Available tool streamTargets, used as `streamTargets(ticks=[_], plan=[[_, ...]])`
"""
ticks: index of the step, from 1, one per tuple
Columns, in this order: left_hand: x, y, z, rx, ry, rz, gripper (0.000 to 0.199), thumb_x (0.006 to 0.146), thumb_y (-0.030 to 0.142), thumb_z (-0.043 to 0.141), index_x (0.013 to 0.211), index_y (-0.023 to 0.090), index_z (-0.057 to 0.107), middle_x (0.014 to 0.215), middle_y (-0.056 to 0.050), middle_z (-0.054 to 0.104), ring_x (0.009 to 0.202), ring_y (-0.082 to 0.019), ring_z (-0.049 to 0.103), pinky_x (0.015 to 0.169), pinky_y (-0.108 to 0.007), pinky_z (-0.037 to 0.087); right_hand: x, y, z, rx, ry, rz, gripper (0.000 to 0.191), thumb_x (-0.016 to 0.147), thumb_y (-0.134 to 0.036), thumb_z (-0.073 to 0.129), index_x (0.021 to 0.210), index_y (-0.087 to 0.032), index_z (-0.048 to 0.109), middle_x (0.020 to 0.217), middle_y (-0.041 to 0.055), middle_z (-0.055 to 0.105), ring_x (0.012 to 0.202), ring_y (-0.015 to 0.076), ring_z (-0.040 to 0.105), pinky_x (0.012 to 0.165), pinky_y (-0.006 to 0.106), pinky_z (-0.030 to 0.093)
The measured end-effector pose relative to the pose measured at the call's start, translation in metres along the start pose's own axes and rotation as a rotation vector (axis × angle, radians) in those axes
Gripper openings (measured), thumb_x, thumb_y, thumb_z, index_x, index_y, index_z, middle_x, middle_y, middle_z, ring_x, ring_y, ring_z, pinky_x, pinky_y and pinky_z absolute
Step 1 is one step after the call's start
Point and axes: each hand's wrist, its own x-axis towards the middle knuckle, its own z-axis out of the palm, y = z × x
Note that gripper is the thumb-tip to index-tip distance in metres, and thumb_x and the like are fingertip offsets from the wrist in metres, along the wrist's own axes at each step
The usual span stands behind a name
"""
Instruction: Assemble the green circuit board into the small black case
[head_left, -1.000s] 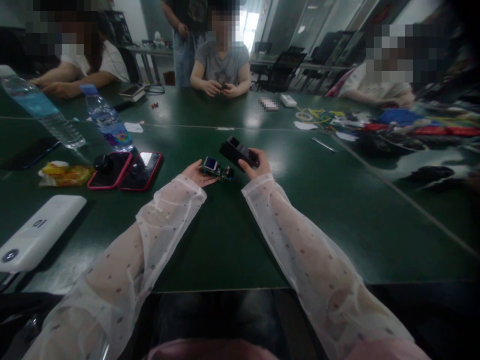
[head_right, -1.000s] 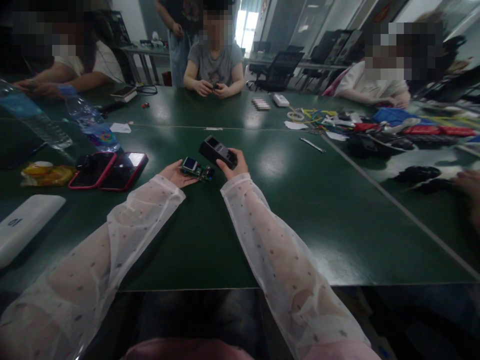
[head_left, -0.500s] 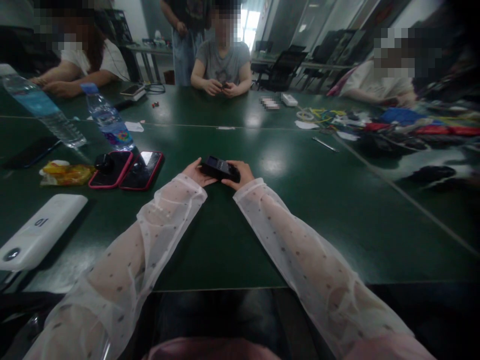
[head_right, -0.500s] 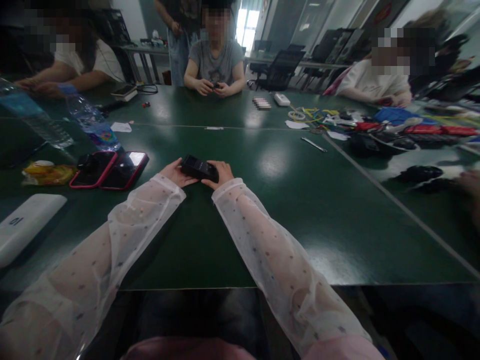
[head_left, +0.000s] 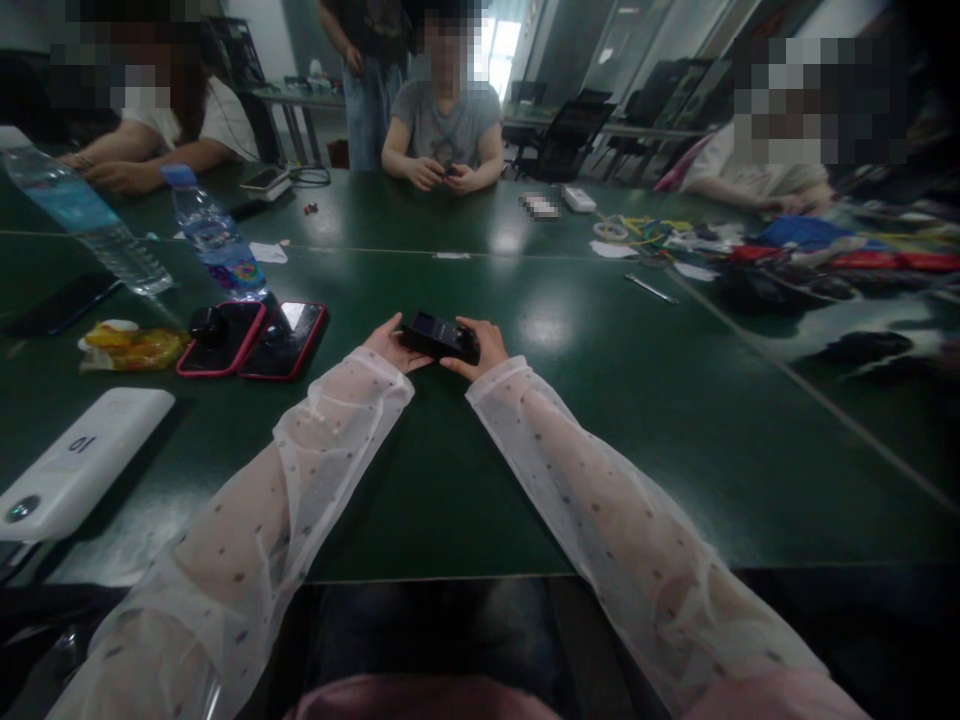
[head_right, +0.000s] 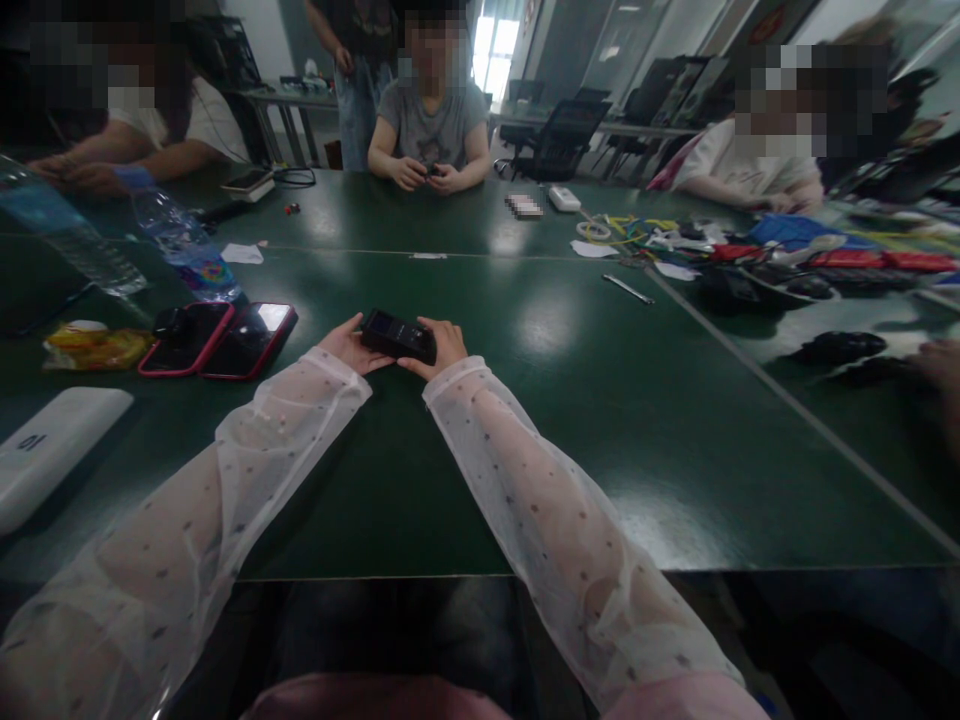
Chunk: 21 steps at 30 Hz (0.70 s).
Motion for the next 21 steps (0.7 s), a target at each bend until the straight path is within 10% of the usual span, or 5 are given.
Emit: streamTargets(ticks=[21], plan=[[-0.0043, 0.0006, 0.0062, 0.031, 0.058, 0.012, 0.047, 0.096, 0.048, 0.041, 0.130, 0.017, 0.050, 0.090, -0.010, 0.069, 0.085, -0.024, 0.069, 0.090, -0.040, 0.050, 0.0000, -0.0052, -0.0024, 0.028, 0.000, -0.026, 0.073, 0.069, -0.051, 0.076, 0.132, -0.025, 0.050, 0.121, 0.0120, 0.060, 0.113, 0.0330, 0.054, 0.090, 0.052, 0.050]])
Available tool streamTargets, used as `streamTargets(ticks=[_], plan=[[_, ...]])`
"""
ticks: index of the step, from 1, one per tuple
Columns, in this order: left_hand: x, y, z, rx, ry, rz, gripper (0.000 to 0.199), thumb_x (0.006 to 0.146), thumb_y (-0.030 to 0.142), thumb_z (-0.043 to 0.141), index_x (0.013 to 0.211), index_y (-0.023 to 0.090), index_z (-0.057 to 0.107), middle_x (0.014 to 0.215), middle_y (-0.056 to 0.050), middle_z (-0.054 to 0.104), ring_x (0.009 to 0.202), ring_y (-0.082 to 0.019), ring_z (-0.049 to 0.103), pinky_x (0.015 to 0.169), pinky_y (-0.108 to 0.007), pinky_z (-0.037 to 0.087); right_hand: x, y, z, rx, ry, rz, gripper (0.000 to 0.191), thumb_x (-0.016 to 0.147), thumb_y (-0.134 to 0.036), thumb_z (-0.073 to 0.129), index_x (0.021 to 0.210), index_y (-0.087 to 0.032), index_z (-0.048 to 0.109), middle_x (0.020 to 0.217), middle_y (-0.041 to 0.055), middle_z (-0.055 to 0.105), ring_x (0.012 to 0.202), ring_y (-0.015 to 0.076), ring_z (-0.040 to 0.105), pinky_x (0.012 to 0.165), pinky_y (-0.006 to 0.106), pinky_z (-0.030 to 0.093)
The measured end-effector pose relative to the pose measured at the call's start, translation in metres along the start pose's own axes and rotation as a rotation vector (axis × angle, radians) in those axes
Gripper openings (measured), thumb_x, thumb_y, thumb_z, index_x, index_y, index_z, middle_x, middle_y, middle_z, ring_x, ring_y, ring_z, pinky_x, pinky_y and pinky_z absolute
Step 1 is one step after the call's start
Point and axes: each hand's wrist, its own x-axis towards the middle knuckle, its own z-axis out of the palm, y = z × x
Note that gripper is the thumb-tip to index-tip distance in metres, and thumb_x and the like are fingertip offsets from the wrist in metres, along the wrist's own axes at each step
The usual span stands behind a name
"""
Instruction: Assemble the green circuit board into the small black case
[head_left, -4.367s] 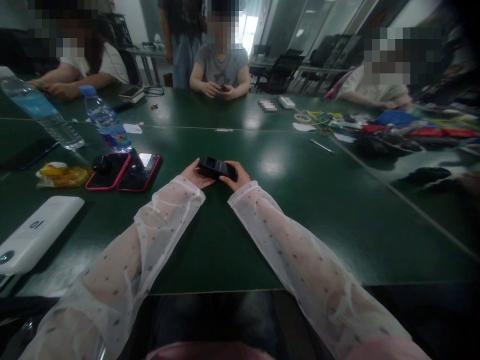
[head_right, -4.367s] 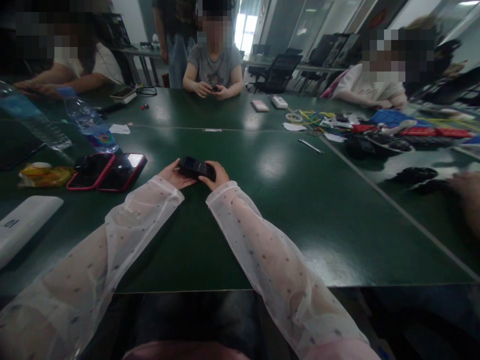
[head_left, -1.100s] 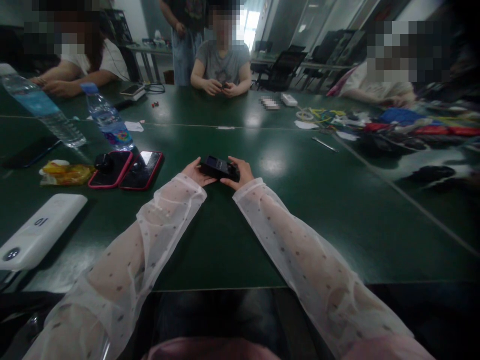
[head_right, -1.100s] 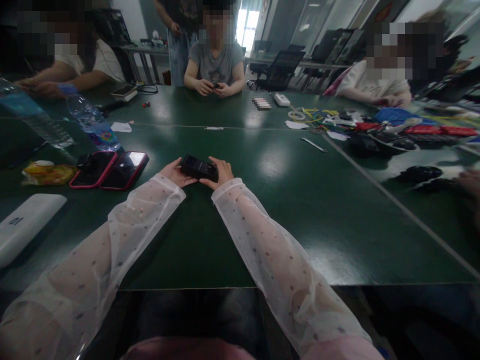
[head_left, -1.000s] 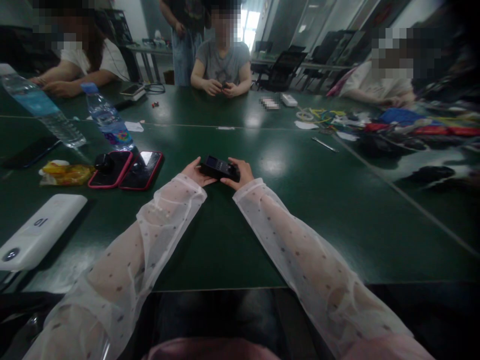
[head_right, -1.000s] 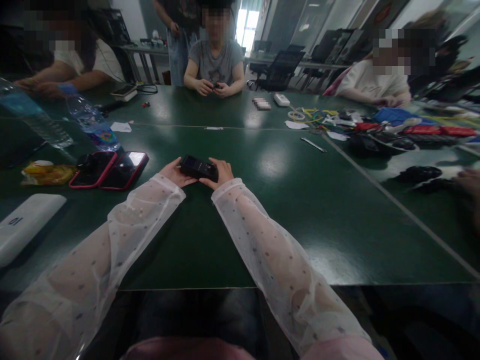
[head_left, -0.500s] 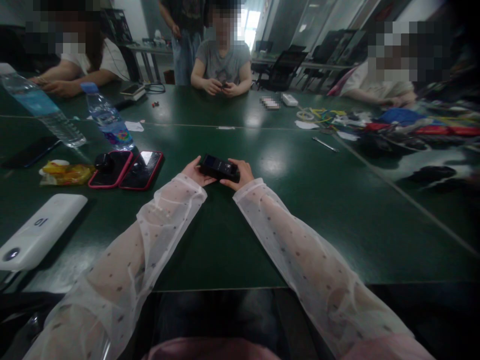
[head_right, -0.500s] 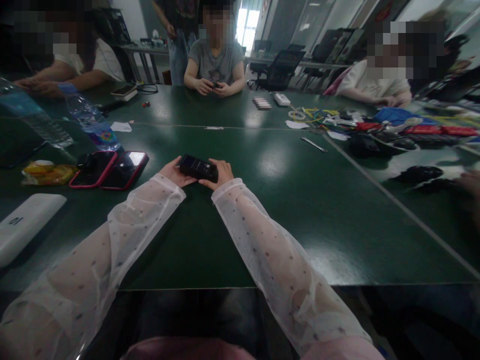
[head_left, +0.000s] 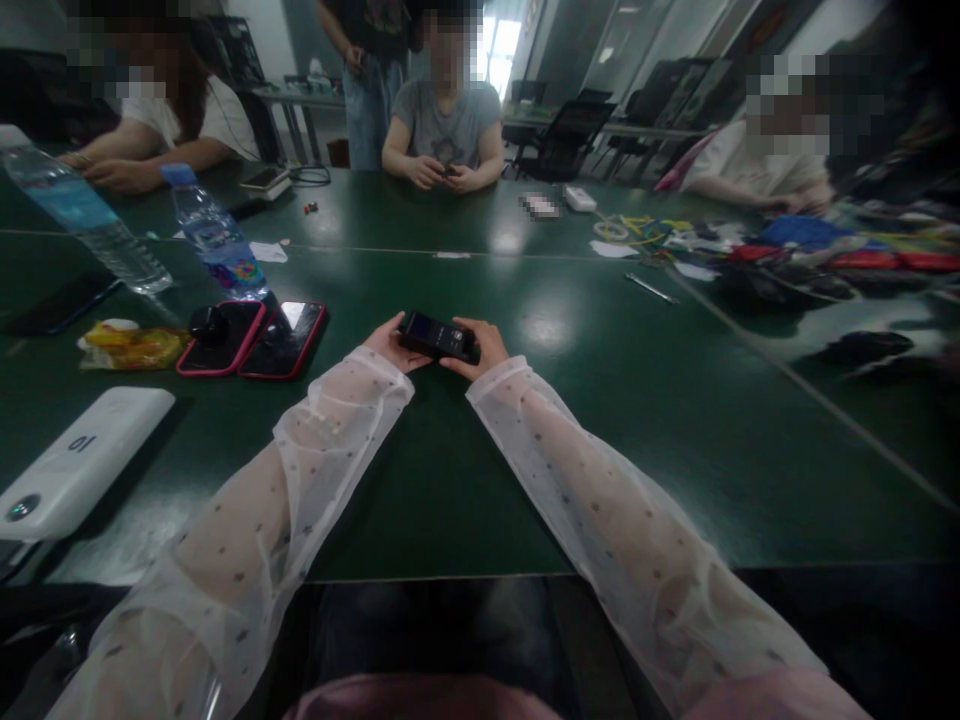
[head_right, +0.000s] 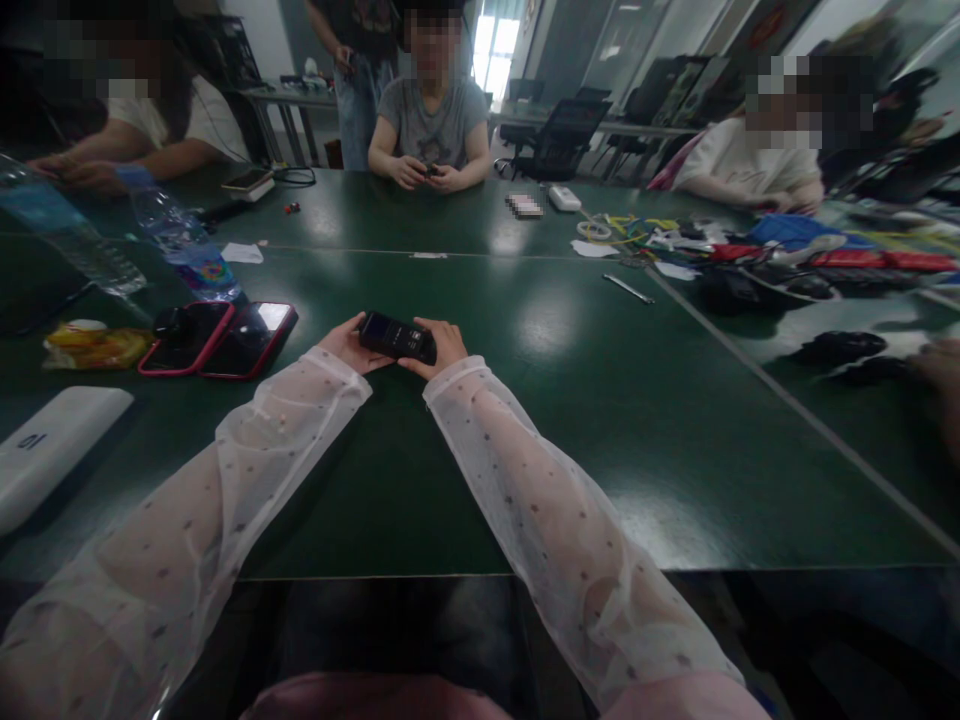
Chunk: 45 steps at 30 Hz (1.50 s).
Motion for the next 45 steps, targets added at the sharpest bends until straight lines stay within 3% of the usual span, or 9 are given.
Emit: streamTargets(ticks=[18, 33, 39, 45], plan=[[-0.0016, -0.0011, 0.0028, 0.008, 0.022, 0.019, 0.048, 0.098, 0.045, 0.038, 0.133, 0.014, 0.050, 0.086, -0.010, 0.070, 0.079, -0.023, 0.068, 0.091, -0.039, 0.049, 0.0025, 0.0015, -0.0003, 0.048, -0.032, 0.009, 0.060, 0.072, -0.053, 0.073, 0.121, -0.025, 0.054, 0.119, 0.0106, 0.063, 0.111, 0.0322, 0.059, 0.097, 0.052, 0.046], [-0.0003, -0.0027, 0.0012, 0.020, 0.026, 0.022, 0.048, 0.096, 0.049, 0.042, 0.130, 0.017, 0.052, 0.092, -0.011, 0.068, 0.091, -0.027, 0.068, 0.094, -0.045, 0.048, 0.0019, 0.0039, -0.0001, 0.098, -0.012, -0.036, 0.059, 0.072, -0.049, 0.074, 0.121, -0.025, 0.053, 0.117, 0.0097, 0.063, 0.109, 0.0304, 0.060, 0.095, 0.049, 0.048], [-0.0033, -0.0021, 0.0039, 0.024, 0.022, -0.006, 0.053, 0.095, 0.051, 0.043, 0.135, 0.017, 0.048, 0.101, -0.014, 0.068, 0.095, -0.026, 0.067, 0.092, -0.042, 0.050, 0.0017, 0.0013, -0.0012, 0.090, -0.025, -0.009, 0.060, 0.072, -0.052, 0.073, 0.122, -0.024, 0.053, 0.118, 0.0111, 0.062, 0.109, 0.0309, 0.060, 0.092, 0.049, 0.050], [-0.0033, -0.0027, 0.0042, 0.045, 0.041, 0.011, 0.049, 0.096, 0.048, 0.042, 0.133, 0.017, 0.050, 0.097, -0.012, 0.068, 0.097, -0.026, 0.067, 0.092, -0.042, 0.051, 0.0034, 0.0015, -0.0018, 0.090, -0.046, -0.020, 0.060, 0.072, -0.051, 0.073, 0.122, -0.023, 0.053, 0.119, 0.0117, 0.062, 0.111, 0.0309, 0.060, 0.097, 0.050, 0.048]])
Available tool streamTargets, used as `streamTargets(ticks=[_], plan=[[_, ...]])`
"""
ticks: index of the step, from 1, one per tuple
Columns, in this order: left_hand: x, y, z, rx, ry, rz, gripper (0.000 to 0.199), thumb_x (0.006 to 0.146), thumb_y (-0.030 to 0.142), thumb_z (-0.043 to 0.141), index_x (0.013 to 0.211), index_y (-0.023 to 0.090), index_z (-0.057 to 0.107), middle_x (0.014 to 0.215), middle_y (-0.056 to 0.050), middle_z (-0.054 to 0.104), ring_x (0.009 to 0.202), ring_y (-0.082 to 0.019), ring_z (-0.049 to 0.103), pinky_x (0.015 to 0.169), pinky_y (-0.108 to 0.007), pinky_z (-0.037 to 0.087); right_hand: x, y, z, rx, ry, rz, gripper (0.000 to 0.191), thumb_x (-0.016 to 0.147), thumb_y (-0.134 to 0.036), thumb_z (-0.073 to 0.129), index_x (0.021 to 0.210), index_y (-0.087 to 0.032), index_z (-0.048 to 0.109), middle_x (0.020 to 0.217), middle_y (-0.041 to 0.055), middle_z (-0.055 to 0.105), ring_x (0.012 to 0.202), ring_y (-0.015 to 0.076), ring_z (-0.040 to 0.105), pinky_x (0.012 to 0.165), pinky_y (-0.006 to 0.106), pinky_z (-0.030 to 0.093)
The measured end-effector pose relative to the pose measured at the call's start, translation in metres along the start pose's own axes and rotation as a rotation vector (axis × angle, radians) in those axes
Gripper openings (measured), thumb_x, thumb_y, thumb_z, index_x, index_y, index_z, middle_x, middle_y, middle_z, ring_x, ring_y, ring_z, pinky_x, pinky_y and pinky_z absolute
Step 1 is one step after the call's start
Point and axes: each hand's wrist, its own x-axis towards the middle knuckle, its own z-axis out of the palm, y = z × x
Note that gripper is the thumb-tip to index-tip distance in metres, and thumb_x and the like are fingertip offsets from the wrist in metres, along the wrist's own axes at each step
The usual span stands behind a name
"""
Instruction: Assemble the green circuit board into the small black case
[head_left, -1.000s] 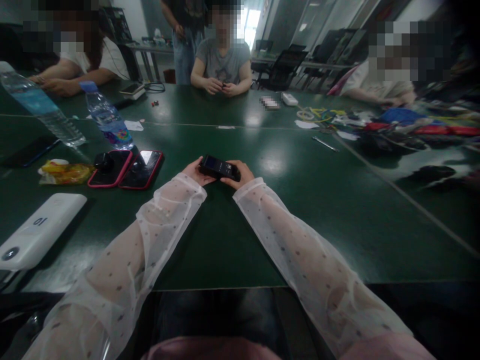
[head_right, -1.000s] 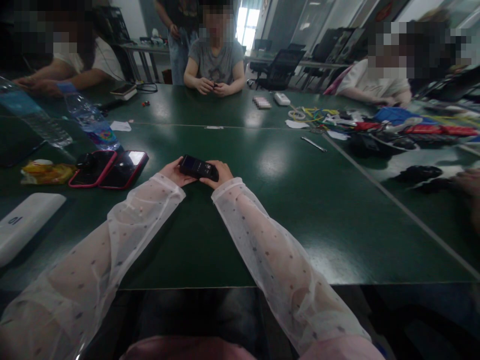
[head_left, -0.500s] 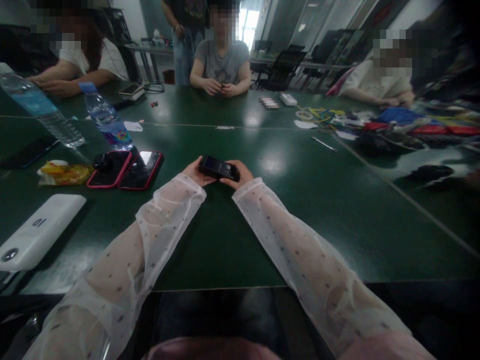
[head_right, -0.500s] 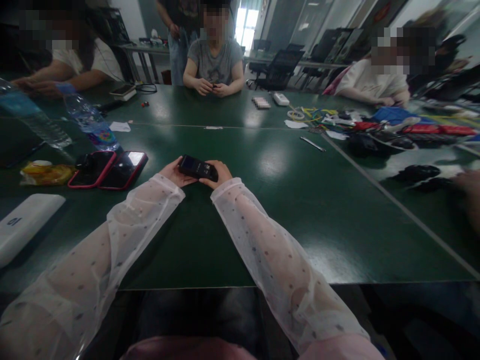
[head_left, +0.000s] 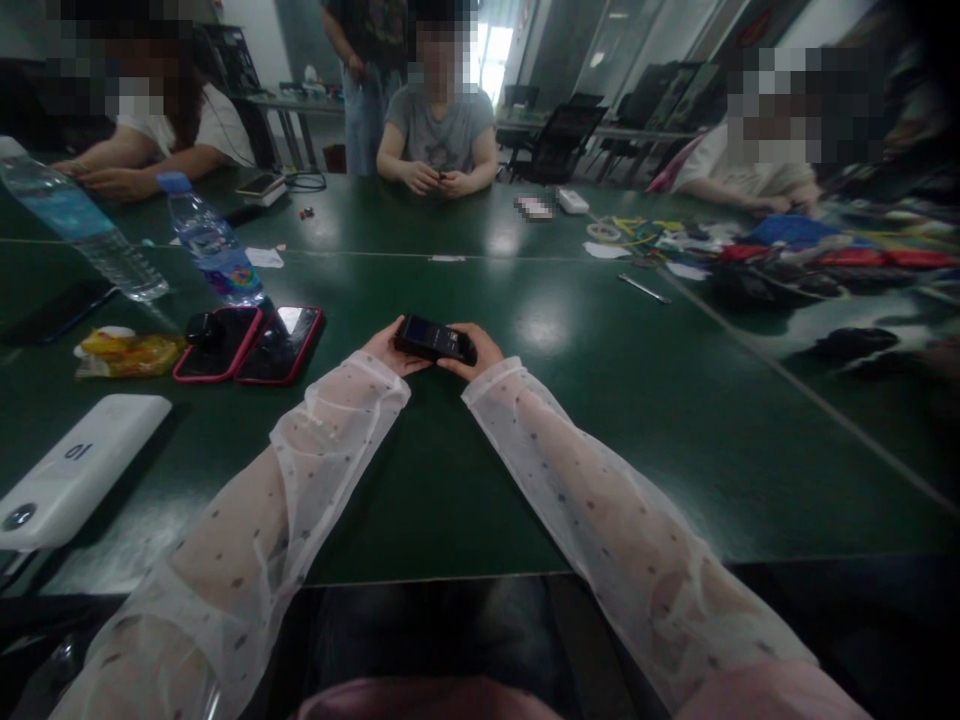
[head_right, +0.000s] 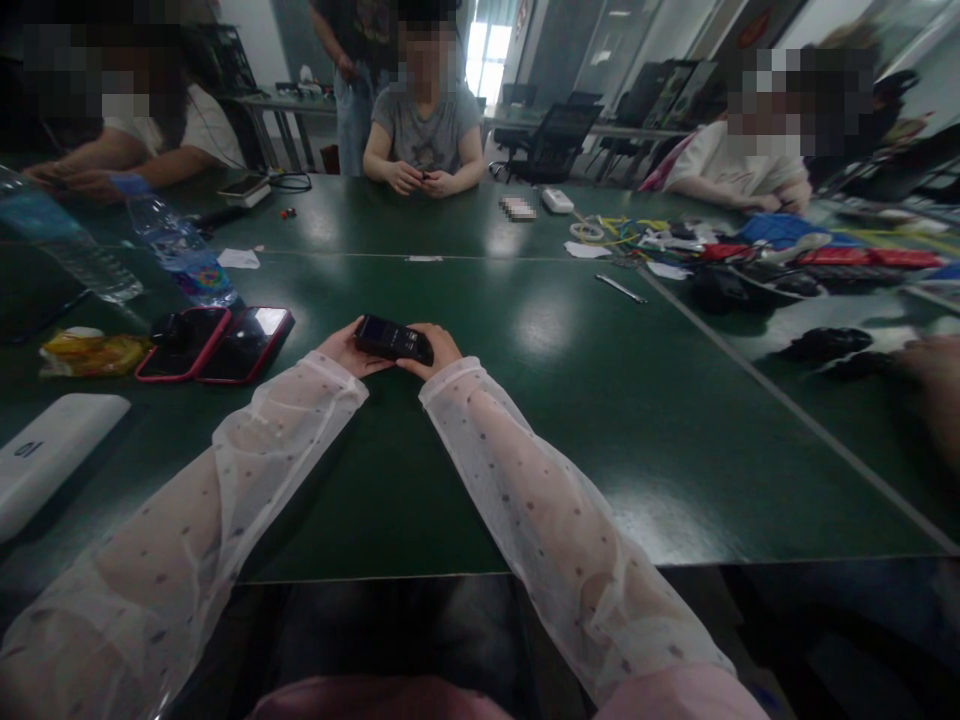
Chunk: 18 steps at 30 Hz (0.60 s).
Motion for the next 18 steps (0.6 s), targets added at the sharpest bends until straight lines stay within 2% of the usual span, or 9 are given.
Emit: streamTargets(ticks=[9, 14, 18], plan=[[0.0035, 0.0001, -0.0041, -0.073, -0.075, -0.026, 0.050, 0.097, 0.048, 0.036, 0.138, 0.021, 0.048, 0.106, -0.013, 0.069, 0.104, -0.028, 0.067, 0.094, -0.045, 0.052, 0.0002, -0.0018, -0.0020, 0.031, 0.015, -0.015, 0.060, 0.073, -0.052, 0.073, 0.121, -0.023, 0.054, 0.115, 0.0108, 0.062, 0.109, 0.0293, 0.060, 0.095, 0.047, 0.049], [0.0023, 0.0016, -0.0035, -0.027, -0.047, -0.037, 0.053, 0.097, 0.049, 0.039, 0.139, 0.017, 0.047, 0.095, -0.012, 0.070, 0.087, -0.024, 0.069, 0.085, -0.039, 0.055, -0.0003, -0.0015, -0.0011, 0.040, 0.022, -0.021, 0.059, 0.074, -0.053, 0.072, 0.121, -0.023, 0.053, 0.115, 0.0104, 0.062, 0.109, 0.0287, 0.059, 0.095, 0.047, 0.048], [0.0007, 0.0019, -0.0018, 0.002, -0.025, -0.024, 0.054, 0.097, 0.049, 0.040, 0.138, 0.016, 0.047, 0.093, -0.012, 0.069, 0.083, -0.024, 0.068, 0.082, -0.037, 0.055, -0.0004, -0.0010, -0.0003, 0.039, 0.008, -0.013, 0.058, 0.074, -0.050, 0.073, 0.121, -0.023, 0.053, 0.116, 0.0107, 0.062, 0.109, 0.0286, 0.060, 0.094, 0.047, 0.049]])
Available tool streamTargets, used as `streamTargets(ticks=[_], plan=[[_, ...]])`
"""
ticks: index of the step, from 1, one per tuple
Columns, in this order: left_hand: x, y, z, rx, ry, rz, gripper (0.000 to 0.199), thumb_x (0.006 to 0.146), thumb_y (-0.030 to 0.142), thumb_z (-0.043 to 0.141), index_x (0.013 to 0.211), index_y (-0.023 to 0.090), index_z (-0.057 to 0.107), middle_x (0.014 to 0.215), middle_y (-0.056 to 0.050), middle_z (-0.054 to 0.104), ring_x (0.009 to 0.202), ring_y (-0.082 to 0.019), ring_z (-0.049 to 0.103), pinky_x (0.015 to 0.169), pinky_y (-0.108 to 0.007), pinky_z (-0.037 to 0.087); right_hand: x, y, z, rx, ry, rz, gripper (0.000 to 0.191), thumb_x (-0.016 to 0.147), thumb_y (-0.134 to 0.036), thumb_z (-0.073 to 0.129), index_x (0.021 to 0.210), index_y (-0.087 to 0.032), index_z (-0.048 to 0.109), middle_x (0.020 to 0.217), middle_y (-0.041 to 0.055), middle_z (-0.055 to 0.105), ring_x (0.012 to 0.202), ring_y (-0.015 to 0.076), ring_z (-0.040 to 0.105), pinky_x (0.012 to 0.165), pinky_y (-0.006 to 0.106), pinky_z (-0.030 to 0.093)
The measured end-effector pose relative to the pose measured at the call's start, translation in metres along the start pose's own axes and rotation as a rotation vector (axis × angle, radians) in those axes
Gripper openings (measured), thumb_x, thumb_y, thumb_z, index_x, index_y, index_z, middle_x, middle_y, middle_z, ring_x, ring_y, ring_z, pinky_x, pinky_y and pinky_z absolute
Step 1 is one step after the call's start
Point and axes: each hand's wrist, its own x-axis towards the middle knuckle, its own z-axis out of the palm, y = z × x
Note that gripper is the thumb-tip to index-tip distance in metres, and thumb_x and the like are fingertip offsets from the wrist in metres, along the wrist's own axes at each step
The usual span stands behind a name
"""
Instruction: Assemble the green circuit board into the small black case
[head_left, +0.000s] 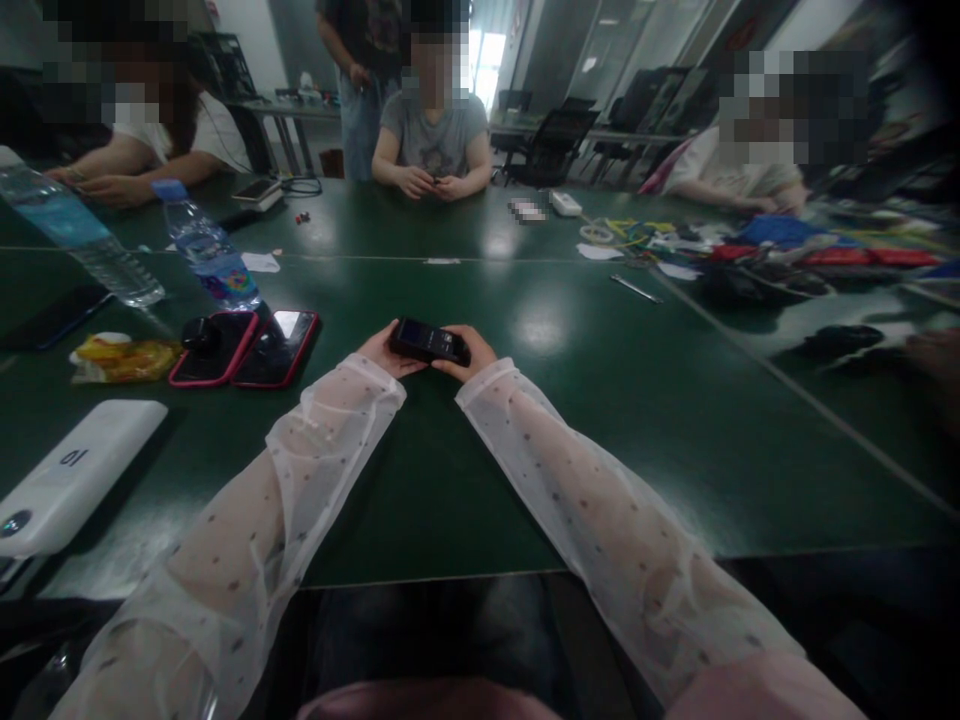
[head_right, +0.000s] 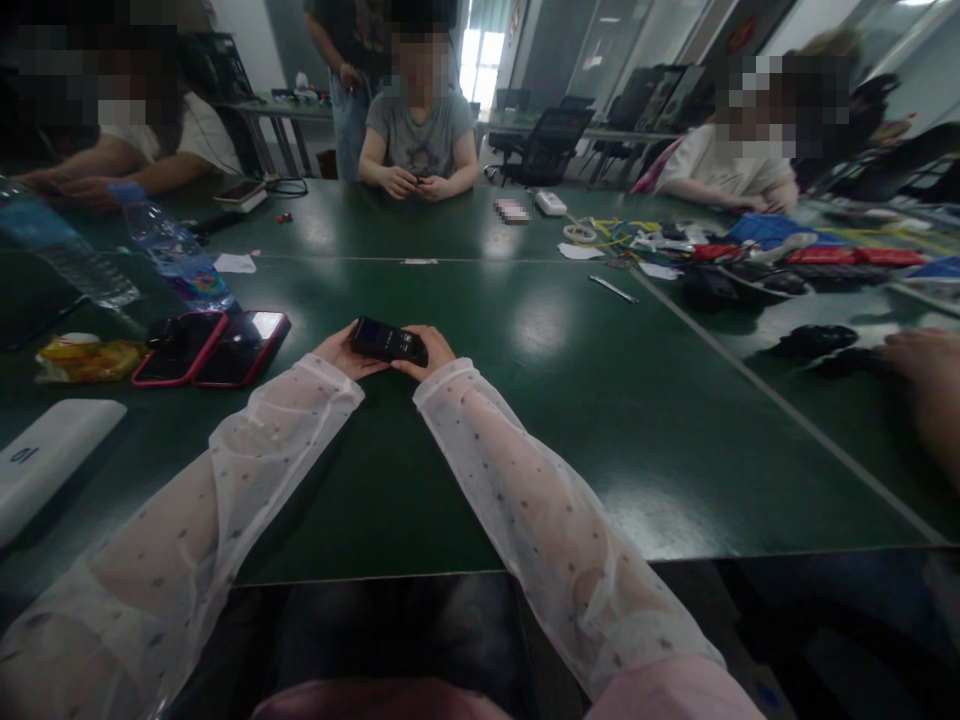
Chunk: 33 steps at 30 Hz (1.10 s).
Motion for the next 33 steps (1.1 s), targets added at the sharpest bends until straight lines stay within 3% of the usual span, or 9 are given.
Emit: streamTargets(ticks=[8, 19, 25, 33], plan=[[0.004, -0.001, -0.004, -0.030, -0.026, -0.020, 0.053, 0.096, 0.048, 0.041, 0.140, 0.018, 0.044, 0.099, -0.013, 0.069, 0.089, -0.025, 0.069, 0.086, -0.040, 0.054, -0.001, -0.006, -0.001, -0.012, 0.000, 0.039, 0.057, 0.074, -0.047, 0.074, 0.122, -0.024, 0.053, 0.120, 0.0104, 0.063, 0.111, 0.0292, 0.060, 0.094, 0.048, 0.049], [0.000, -0.001, 0.001, -0.023, -0.023, 0.006, 0.057, 0.097, 0.053, 0.034, 0.137, 0.014, 0.046, 0.087, -0.012, 0.069, 0.085, -0.026, 0.068, 0.092, -0.042, 0.049, -0.001, 0.001, 0.004, -0.009, 0.026, 0.051, 0.056, 0.074, -0.047, 0.072, 0.120, -0.022, 0.053, 0.117, 0.0106, 0.064, 0.109, 0.0290, 0.062, 0.093, 0.047, 0.050], [0.004, -0.002, -0.005, -0.058, -0.040, 0.009, 0.053, 0.096, 0.053, 0.036, 0.136, 0.019, 0.045, 0.092, -0.012, 0.070, 0.088, -0.026, 0.069, 0.093, -0.044, 0.050, -0.002, -0.004, 0.002, 0.007, 0.051, 0.056, 0.056, 0.073, -0.047, 0.072, 0.120, -0.024, 0.054, 0.118, 0.0101, 0.064, 0.111, 0.0294, 0.061, 0.095, 0.048, 0.049], [0.004, -0.003, -0.006, -0.044, -0.103, 0.008, 0.050, 0.096, 0.041, 0.035, 0.140, 0.016, 0.042, 0.094, -0.014, 0.069, 0.091, -0.027, 0.069, 0.096, -0.043, 0.048, 0.003, -0.013, -0.011, 0.168, 0.199, 0.170, 0.064, 0.072, -0.068, 0.065, 0.118, -0.026, 0.052, 0.111, 0.0078, 0.064, 0.103, 0.0265, 0.064, 0.089, 0.044, 0.053]])
